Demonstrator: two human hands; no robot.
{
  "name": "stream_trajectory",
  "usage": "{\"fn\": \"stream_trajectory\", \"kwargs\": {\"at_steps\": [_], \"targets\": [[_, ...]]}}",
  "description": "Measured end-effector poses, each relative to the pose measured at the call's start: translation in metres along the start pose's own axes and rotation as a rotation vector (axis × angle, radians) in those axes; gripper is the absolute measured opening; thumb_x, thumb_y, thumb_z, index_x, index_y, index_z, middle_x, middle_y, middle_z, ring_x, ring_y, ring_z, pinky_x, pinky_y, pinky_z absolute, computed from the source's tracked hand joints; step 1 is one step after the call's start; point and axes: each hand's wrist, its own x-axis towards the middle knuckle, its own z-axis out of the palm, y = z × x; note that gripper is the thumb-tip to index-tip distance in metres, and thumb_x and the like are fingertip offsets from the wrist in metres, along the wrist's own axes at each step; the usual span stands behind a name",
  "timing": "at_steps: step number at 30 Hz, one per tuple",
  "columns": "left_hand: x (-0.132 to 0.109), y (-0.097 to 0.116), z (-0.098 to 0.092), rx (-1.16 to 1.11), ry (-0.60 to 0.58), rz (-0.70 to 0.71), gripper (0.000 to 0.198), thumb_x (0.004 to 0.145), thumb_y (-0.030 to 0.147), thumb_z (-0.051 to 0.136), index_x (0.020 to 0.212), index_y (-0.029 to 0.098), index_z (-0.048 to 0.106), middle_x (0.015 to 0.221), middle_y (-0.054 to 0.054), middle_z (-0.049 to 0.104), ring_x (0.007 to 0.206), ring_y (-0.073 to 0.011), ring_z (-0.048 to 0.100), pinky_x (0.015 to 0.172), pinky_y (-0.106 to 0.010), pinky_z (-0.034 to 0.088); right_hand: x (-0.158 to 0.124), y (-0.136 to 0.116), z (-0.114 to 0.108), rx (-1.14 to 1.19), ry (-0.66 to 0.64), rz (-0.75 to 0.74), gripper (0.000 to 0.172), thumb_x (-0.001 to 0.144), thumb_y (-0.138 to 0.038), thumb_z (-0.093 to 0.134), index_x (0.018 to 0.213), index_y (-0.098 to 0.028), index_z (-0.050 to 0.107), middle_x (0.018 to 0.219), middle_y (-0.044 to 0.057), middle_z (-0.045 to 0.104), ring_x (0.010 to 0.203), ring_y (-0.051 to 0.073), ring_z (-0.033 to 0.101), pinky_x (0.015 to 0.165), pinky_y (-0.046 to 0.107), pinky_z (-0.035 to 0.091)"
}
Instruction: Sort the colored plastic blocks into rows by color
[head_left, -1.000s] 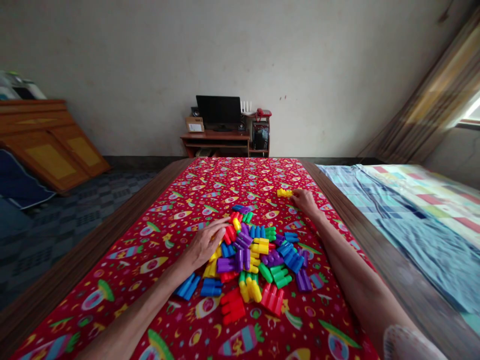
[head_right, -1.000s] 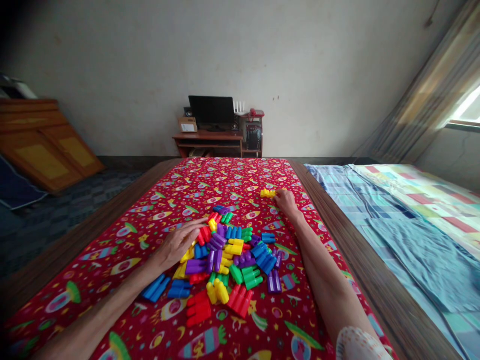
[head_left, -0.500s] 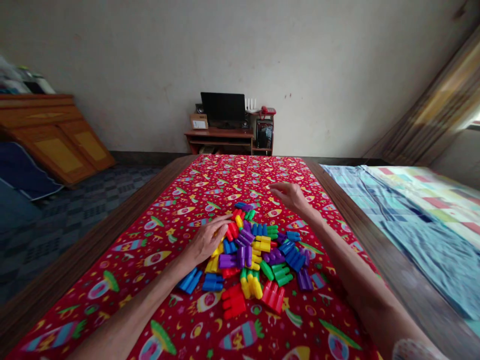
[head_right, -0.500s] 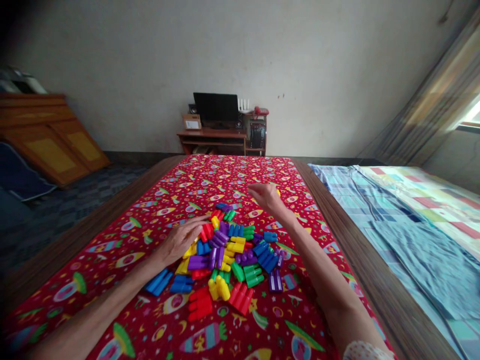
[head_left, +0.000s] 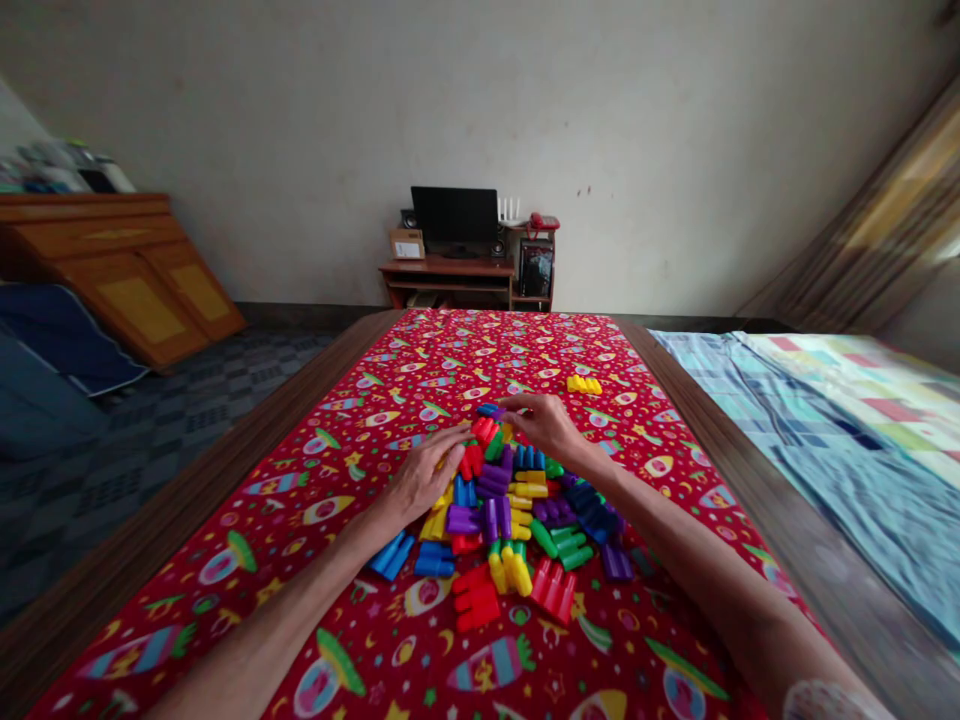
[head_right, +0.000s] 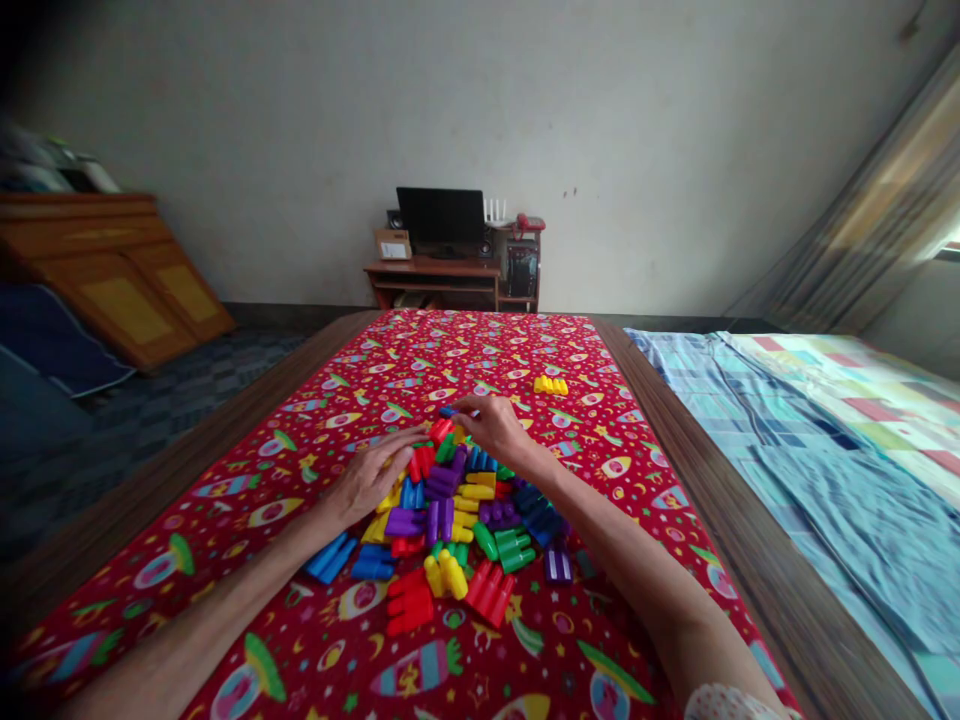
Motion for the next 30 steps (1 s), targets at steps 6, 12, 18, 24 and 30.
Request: {"fn": "stream_trajectory", "kwargs": {"at_steps": [6, 12, 18, 24, 30], "targets": [[0.001, 0.02, 0.005, 0.18, 0.091, 0.076, 0.037, 0.093, 0.044, 0.046, 0.111, 0.019, 0.065, 0.115, -0.01, 0.069, 0.113, -0.0261, 0.06, 0.106, -0.046, 0.04, -0.006, -0.019, 0.007, 0.095, 0.102, -0.112, 0.017, 0.085, -0.022, 0.062, 0.097, -0.019, 0.073, 0.084, 0.003, 0.074, 0.069, 0.013, 0.065, 0.065, 0.021, 0.048], [0.003, 0.026, 0.012, 0.28, 0.221, 0.095, 0.023, 0.093, 0.031, 0.048, 0.084, 0.018, 0.064, 0.079, -0.007, 0.069, 0.08, -0.0233, 0.066, 0.081, -0.038, 0.052, -0.013, -0.032, 0.003, 0.042, 0.002, -0.258, 0.024, 0.089, -0.031, 0.06, 0.106, -0.017, 0.07, 0.093, 0.008, 0.07, 0.079, 0.015, 0.063, 0.07, 0.023, 0.046], [-0.002, 0.019, 0.02, 0.208, 0.197, 0.08, 0.025, 0.094, 0.03, 0.04, 0.085, 0.019, 0.06, 0.078, -0.006, 0.068, 0.076, -0.0212, 0.066, 0.071, -0.032, 0.053, -0.003, -0.027, -0.007, 0.002, -0.159, -0.137, 0.037, 0.092, -0.043, 0.052, 0.079, -0.012, 0.069, 0.061, -0.001, 0.057, 0.056, 0.009, 0.048, 0.056, 0.02, 0.034], [-0.008, 0.013, 0.03, 0.191, 0.192, 0.115, 0.033, 0.096, 0.039, 0.038, 0.091, 0.019, 0.064, 0.086, -0.009, 0.071, 0.087, -0.0223, 0.068, 0.082, -0.033, 0.054, 0.013, 0.031, -0.047, -0.265, -0.046, 0.065, 0.034, 0.091, -0.036, 0.05, 0.079, -0.011, 0.069, 0.061, 0.0, 0.057, 0.055, 0.01, 0.047, 0.054, 0.021, 0.03], [-0.009, 0.007, 0.033, 0.188, 0.202, 0.107, 0.041, 0.096, 0.046, 0.037, 0.095, 0.018, 0.067, 0.091, -0.009, 0.073, 0.096, -0.0241, 0.068, 0.089, -0.034, 0.053, 0.003, 0.083, -0.066, -0.543, -0.219, 0.171, 0.024, 0.09, -0.025, 0.054, 0.099, -0.013, 0.072, 0.087, 0.01, 0.072, 0.075, 0.017, 0.064, 0.065, 0.022, 0.041]]}}
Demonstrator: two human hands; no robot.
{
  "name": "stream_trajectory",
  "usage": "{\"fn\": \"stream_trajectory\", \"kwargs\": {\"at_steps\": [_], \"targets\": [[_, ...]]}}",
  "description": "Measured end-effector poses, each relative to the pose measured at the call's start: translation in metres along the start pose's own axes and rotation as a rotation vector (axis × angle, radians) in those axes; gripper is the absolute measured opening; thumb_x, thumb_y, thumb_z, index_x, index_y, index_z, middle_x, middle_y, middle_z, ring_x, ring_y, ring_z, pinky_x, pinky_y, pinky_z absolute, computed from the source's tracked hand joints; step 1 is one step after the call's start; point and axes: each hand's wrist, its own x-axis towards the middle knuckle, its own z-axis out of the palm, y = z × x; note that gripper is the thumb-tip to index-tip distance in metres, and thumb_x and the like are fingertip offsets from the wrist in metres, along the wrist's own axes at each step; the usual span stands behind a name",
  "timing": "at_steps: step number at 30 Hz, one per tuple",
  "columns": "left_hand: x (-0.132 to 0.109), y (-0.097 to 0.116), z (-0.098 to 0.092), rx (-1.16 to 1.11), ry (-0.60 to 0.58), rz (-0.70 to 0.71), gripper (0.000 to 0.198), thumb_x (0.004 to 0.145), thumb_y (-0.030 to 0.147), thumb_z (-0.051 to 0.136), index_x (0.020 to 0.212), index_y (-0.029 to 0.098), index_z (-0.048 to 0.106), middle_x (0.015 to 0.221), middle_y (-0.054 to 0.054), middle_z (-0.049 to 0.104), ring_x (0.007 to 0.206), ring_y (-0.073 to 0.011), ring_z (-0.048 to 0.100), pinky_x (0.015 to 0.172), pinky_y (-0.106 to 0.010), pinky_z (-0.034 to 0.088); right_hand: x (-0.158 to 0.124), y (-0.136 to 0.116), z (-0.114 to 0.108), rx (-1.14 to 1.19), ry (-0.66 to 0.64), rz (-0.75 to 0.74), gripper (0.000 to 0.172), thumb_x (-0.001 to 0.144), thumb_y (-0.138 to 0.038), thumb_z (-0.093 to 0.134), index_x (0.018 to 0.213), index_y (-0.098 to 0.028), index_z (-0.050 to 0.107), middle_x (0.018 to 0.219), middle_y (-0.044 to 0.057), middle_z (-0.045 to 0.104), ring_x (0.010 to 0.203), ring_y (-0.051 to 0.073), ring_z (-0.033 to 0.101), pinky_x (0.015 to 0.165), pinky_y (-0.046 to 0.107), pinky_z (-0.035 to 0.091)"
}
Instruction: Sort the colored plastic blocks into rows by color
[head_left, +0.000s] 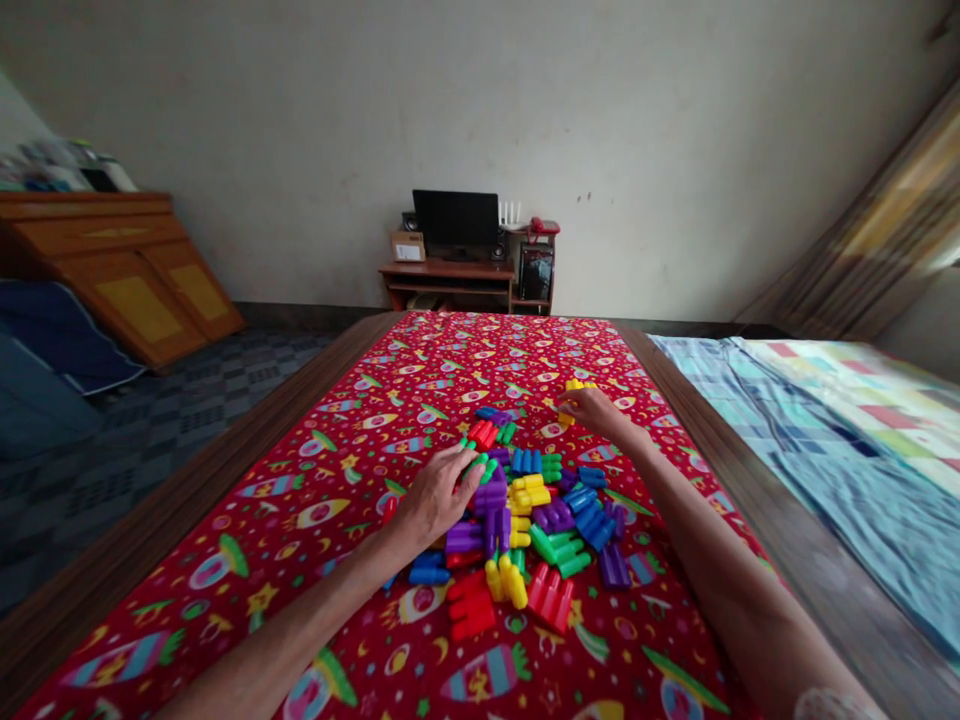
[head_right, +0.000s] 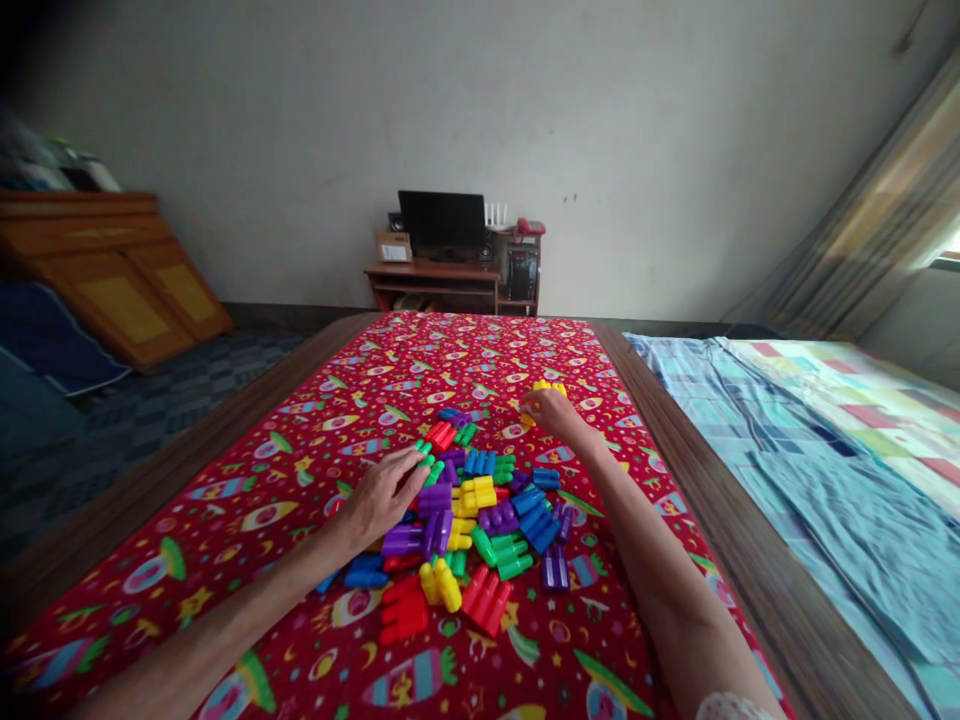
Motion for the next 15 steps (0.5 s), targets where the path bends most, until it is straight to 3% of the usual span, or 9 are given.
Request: {"fn": "stream_trajectory", "kwargs": {"at_steps": [3, 7, 12, 15], "targets": [[0.0, 0.001, -0.001, 0.01, -0.005, 0.019, 0.044, 0.097, 0.046, 0.035, 0.094, 0.018, 0.068, 0.09, -0.009, 0.073, 0.096, -0.0235, 0.068, 0.088, -0.033, 0.054, -0.004, 0.003, 0.004, -0.059, 0.004, 0.062, 0.032, 0.09, -0.03, 0.056, 0.116, -0.014, 0.066, 0.103, 0.015, 0.071, 0.094, 0.023, 0.065, 0.075, 0.026, 0.045], [0.001, 0.002, -0.002, 0.028, -0.005, 0.026, 0.046, 0.097, 0.047, 0.033, 0.095, 0.018, 0.068, 0.09, -0.009, 0.074, 0.097, -0.0234, 0.068, 0.088, -0.033, 0.054, -0.005, -0.002, 0.007, -0.123, -0.014, 0.095, 0.032, 0.086, -0.034, 0.065, 0.112, -0.018, 0.068, 0.11, 0.015, 0.069, 0.104, 0.026, 0.063, 0.082, 0.03, 0.046], [0.001, 0.001, -0.002, 0.07, 0.018, 0.054, 0.049, 0.098, 0.049, 0.031, 0.096, 0.017, 0.068, 0.092, -0.009, 0.075, 0.099, -0.0242, 0.069, 0.087, -0.033, 0.056, -0.002, 0.009, -0.002, -0.113, 0.001, 0.069, 0.017, 0.08, -0.027, 0.069, 0.094, -0.017, 0.073, 0.091, 0.008, 0.073, 0.086, 0.02, 0.066, 0.075, 0.024, 0.046], [0.001, 0.001, -0.003, 0.07, 0.018, 0.068, 0.047, 0.098, 0.047, 0.031, 0.095, 0.018, 0.068, 0.091, -0.008, 0.075, 0.098, -0.024, 0.069, 0.087, -0.034, 0.056, -0.002, 0.031, -0.015, -0.121, 0.118, 0.152, 0.024, 0.084, -0.024, 0.06, 0.103, -0.014, 0.071, 0.091, 0.01, 0.073, 0.082, 0.02, 0.066, 0.072, 0.026, 0.046]]}}
